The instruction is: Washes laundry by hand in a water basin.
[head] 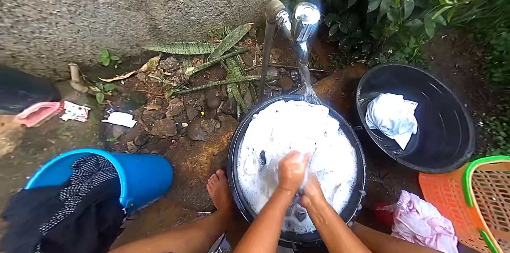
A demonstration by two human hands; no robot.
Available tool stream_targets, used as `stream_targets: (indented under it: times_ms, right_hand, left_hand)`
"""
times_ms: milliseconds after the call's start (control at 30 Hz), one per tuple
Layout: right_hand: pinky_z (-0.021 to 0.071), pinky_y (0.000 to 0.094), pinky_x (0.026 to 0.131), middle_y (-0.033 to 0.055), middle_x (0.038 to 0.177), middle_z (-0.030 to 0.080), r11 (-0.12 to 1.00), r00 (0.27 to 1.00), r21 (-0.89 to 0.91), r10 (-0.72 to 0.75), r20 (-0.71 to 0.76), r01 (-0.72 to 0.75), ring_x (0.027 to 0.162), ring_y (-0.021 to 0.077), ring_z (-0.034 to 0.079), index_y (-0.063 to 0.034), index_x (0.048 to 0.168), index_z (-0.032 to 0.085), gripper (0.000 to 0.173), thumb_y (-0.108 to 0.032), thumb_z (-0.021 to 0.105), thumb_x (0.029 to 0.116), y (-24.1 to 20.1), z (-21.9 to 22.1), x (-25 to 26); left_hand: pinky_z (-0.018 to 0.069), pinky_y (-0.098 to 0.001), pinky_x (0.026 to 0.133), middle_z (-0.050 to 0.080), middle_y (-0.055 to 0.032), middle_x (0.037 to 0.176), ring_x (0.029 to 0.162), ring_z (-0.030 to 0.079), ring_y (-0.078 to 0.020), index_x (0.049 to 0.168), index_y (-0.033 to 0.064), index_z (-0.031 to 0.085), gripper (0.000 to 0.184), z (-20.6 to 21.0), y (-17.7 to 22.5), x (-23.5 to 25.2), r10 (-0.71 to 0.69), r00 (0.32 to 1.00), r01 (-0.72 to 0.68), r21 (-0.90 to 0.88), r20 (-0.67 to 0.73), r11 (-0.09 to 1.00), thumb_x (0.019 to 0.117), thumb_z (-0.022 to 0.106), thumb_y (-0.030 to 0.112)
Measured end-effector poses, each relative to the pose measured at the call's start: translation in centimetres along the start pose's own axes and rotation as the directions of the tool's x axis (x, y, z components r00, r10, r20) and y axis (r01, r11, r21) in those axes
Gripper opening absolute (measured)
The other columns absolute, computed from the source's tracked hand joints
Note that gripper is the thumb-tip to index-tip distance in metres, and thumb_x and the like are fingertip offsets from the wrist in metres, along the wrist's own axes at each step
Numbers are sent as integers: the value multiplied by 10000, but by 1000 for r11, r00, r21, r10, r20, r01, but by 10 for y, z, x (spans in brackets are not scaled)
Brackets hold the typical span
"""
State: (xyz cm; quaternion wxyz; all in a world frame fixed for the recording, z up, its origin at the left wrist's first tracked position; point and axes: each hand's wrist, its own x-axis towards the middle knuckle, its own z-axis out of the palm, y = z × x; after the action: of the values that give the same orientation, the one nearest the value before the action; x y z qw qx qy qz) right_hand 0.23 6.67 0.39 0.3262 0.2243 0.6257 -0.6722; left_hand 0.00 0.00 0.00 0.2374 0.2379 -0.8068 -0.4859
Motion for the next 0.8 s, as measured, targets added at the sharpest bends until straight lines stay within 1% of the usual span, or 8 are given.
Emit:
stream_targets:
  times_ms: [100,167,233,300,433,600,667,800]
  right_hand:
    - [554,326,697,104,886,662,986,984,-16,162,-74,-164,766,149,644,-7,1132,603,292,-184,373,1109,-21,2,-17]
    - [528,285,902,184,1152,622,991,970,-137,41,238,-8,1009,137,615,127,1359,445,412,-130,226,1122,-18,-31,-13]
    - [556,312,734,122,940,660,999,997,3,53,49,-53,827,141,649,33,1183,561,299,-156,342,1109,-3,-30,-9]
    - [579,380,662,98,873,676,994,990,21,113,-85,-111,757,179,672,-29,1143,601,367,-283,338,1121,-8,-38,-13]
    - [550,430,898,198,1135,667,942,963,-332,-129,-238,44,1024,237,663,53,1285,589,469,-303,326,1131,-9,-74,8]
    - [434,540,1114,318,1353,576,443,992,-896,-101,-75,-23,1304,412,559,107,1354,543,529,-337,476,1073,43,-72,54]
    - [412,545,1130,334,1403,549,237,998,-970,34,-46,-53,1338,440,535,114,1384,531,468,-237,437,1089,51,-64,60]
    - [220,547,1244,291,1579,389,38,914,-994,390,112,105,1510,420,322,80,1503,428,497,-208,443,1098,10,-65,64]
  left_hand:
    - [575,-483,802,718,-180,820,821,720,-295,844,-49,727,389,-2,-5,-11,-111,985,111,4,131,994,997,610,289]
    - [560,-452,641,662,-141,700,676,681,-265,709,-20,656,410,9,10,-35,25,988,-20,-32,150,999,980,616,285]
    - [568,-472,655,672,-166,725,695,693,-294,709,-40,661,427,10,0,-35,40,988,-43,11,149,999,986,613,281]
    - [582,-507,825,724,-212,923,900,729,-344,844,-69,719,424,4,-32,-21,-49,984,22,159,169,987,1017,578,292]
    - [376,-503,1173,528,-230,1487,1384,504,-392,1259,-22,686,507,10,-83,-26,-202,903,66,341,379,938,1067,479,399]
    - [384,-548,1159,408,-293,1553,1425,454,-407,1524,-60,373,611,20,-73,-47,-569,424,173,554,704,815,1101,405,380]
    - [301,-559,1205,445,-276,1540,1458,406,-409,1498,-60,436,556,18,-81,-42,-662,267,274,603,701,749,1098,444,326]
    - [291,-578,1197,469,-271,1523,1461,395,-419,1449,-67,497,468,5,-66,-8,-736,216,240,696,642,677,1082,495,223]
